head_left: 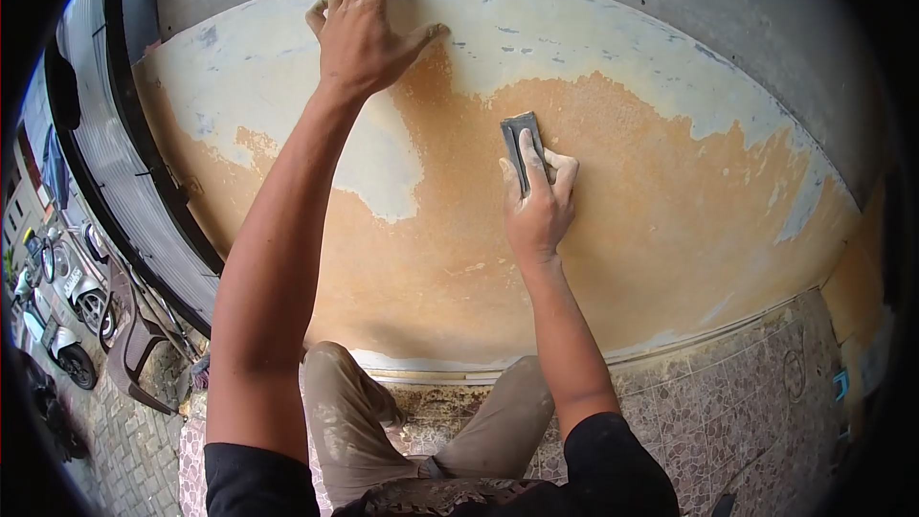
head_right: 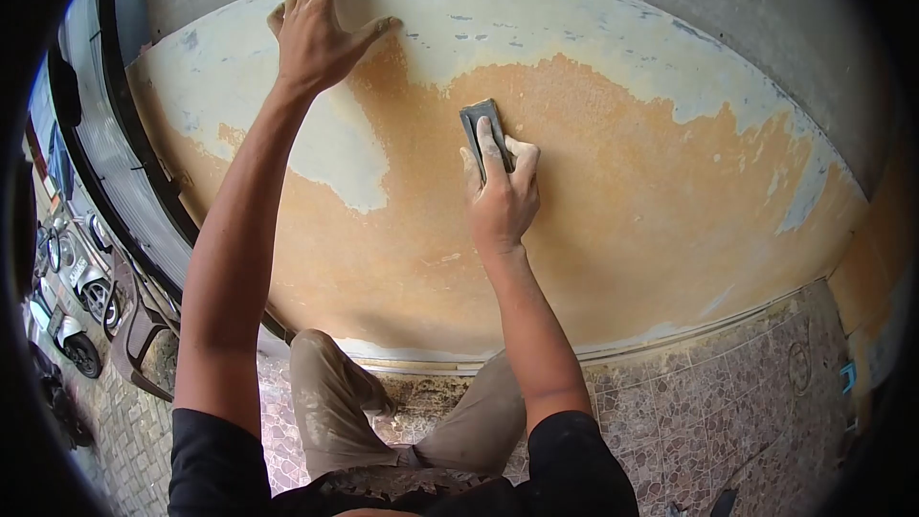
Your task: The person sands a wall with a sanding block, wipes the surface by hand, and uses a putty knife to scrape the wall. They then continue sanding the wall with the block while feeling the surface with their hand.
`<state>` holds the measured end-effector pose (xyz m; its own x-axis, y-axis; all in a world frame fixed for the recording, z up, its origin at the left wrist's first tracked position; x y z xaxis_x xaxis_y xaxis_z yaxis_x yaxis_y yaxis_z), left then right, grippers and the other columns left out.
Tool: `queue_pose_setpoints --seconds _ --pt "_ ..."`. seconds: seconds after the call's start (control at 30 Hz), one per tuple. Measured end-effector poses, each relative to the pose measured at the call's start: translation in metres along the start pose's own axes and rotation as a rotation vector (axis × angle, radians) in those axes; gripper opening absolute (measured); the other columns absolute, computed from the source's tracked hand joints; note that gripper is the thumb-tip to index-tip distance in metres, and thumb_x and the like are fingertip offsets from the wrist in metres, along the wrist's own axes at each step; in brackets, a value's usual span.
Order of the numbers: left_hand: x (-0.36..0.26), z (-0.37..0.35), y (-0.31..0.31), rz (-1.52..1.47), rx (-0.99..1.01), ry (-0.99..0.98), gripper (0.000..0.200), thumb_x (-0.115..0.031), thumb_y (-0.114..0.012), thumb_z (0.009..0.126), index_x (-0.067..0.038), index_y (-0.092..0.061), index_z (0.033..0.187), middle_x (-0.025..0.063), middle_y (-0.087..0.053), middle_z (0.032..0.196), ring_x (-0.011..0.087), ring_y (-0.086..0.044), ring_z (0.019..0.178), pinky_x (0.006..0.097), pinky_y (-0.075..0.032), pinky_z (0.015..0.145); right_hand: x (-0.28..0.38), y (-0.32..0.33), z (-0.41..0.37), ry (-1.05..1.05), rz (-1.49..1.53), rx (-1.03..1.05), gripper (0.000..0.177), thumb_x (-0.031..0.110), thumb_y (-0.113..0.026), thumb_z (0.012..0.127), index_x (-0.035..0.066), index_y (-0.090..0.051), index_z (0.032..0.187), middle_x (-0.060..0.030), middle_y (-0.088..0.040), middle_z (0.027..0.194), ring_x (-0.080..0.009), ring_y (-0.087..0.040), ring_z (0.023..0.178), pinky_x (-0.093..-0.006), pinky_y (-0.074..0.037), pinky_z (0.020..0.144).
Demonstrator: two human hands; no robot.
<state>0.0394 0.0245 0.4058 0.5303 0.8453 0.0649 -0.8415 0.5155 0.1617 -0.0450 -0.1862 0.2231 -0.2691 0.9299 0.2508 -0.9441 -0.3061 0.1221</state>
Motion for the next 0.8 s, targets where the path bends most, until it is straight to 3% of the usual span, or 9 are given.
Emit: queue_pose_setpoints --seconds 0.1,0.17,0.3,0.37,0.47,0.63,0.73,0.77,0.8 --pt "0.002 -0.003 0.0 -0.005 0.007 -0.015 0.081 -0.059 -0.083 0.073 -0.021 -0.055 0.139 0.0067 -0.054 0.138 0.0302 -0.045 0.135 0.0501 -0.03 0.108 0.009 0.003 0.009 -0.013 -0.008 -0.019 0.05 0.018 -0.081 0.082 0.019 -0.068 0.13 -0.0057 -0.054 0.106 -0.0234 -0.063 0.093 -0.0367 -0.056 0.072" --pt "0.002 -0.002 0.0 -0.004 0.005 -0.011 0.081 -0.058 -0.083 0.073 -0.022 -0.054 0.139 0.0063 -0.054 0.138 0.0308 -0.045 0.135 0.0498 -0.03 0.108 0.017 -0.002 0.029 -0.041 0.004 -0.02 0.048 0.02 -0.081 0.082 0.019 -0.069 0.129 -0.0047 -0.055 0.105 -0.0241 -0.061 0.093 -0.0382 -0.055 0.075" --pt "0.009 0.0 0.005 -0.04 -0.007 -0.014 0.079 -0.054 -0.083 0.075 -0.022 -0.053 0.14 0.0049 -0.054 0.138 0.0301 -0.046 0.135 0.0496 -0.031 0.107 0.039 -0.017 0.08 0.162 -0.173 -0.136 0.046 0.03 -0.08 0.083 0.019 -0.071 0.127 -0.0032 -0.055 0.103 -0.0248 -0.054 0.098 -0.0408 -0.044 0.085" --pt "0.017 0.0 0.006 -0.053 -0.04 -0.122 0.065 -0.052 -0.078 0.082 -0.021 -0.06 0.136 0.0037 -0.06 0.134 0.0275 -0.051 0.131 0.0465 -0.032 0.109 0.046 -0.026 0.087 0.182 -0.101 -0.199 0.047 0.027 -0.08 0.085 0.016 -0.07 0.129 -0.0023 -0.055 0.1 -0.0245 -0.054 0.097 -0.0407 -0.041 0.09" --pt "0.026 0.009 0.021 -0.125 0.182 -0.135 0.062 -0.044 -0.07 0.089 -0.012 -0.054 0.139 0.0092 -0.055 0.134 0.0268 -0.041 0.138 0.0527 -0.024 0.111 0.033 -0.055 0.037 0.27 -0.076 -0.233 0.043 0.03 -0.078 0.087 0.014 -0.071 0.126 -0.006 -0.057 0.106 -0.0247 -0.053 0.097 -0.0403 -0.039 0.088" --pt "0.051 -0.009 0.009 -0.028 0.085 -0.216 0.072 -0.053 -0.06 0.093 -0.012 -0.043 0.15 0.014 -0.05 0.143 0.0298 -0.036 0.143 0.053 -0.019 0.116 0.011 -0.071 -0.115 0.516 -0.049 -0.004 0.046 0.033 -0.076 0.09 0.01 -0.066 0.129 -0.0091 -0.056 0.11 -0.0273 -0.051 0.098 -0.041 -0.038 0.087" --pt "0.057 -0.01 0.005 -0.001 -0.055 -0.266 0.078 -0.058 -0.054 0.095 -0.005 -0.041 0.15 0.0167 -0.047 0.149 0.0348 -0.031 0.148 0.0566 -0.008 0.125 0.011 -0.074 -0.078 0.477 -0.034 -0.079 0.041 0.034 -0.076 0.09 0.013 -0.068 0.124 -0.0058 -0.055 0.109 -0.0251 -0.051 0.1 -0.0409 -0.038 0.087" --pt "0.058 -0.01 0.003 -0.011 -0.046 -0.259 0.078 -0.058 -0.054 0.095 -0.005 -0.041 0.15 0.0167 -0.047 0.149 0.0348 -0.031 0.148 0.0566 -0.008 0.125 0.021 -0.07 -0.039 0.456 -0.101 -0.092 0.05 0.031 -0.075 0.091 0.006 -0.058 0.132 -0.0108 -0.053 0.112 -0.0279 -0.05 0.103 -0.0434 -0.039 0.09" --pt "0.062 -0.008 0.004 0.005 -0.105 -0.177 0.077 -0.057 -0.056 0.094 -0.004 -0.042 0.149 0.017 -0.048 0.148 0.0353 -0.032 0.147 0.0561 -0.01 0.125 0.031 -0.067 0.007 0.424 -0.062 -0.182 0.05 0.031 -0.074 0.091 0.006 -0.06 0.131 -0.0088 -0.052 0.112 -0.0273 -0.05 0.103 -0.0431 -0.037 0.089"
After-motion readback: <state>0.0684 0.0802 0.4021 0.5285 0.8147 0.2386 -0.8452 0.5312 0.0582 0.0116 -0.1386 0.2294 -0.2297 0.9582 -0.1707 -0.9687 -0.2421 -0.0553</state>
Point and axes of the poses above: each hand's wrist, its own z-axis towards the middle knuckle, its own y-axis out of the back of the hand, x = y × z, the point moved 4 cm from there along z, towards the middle knuckle
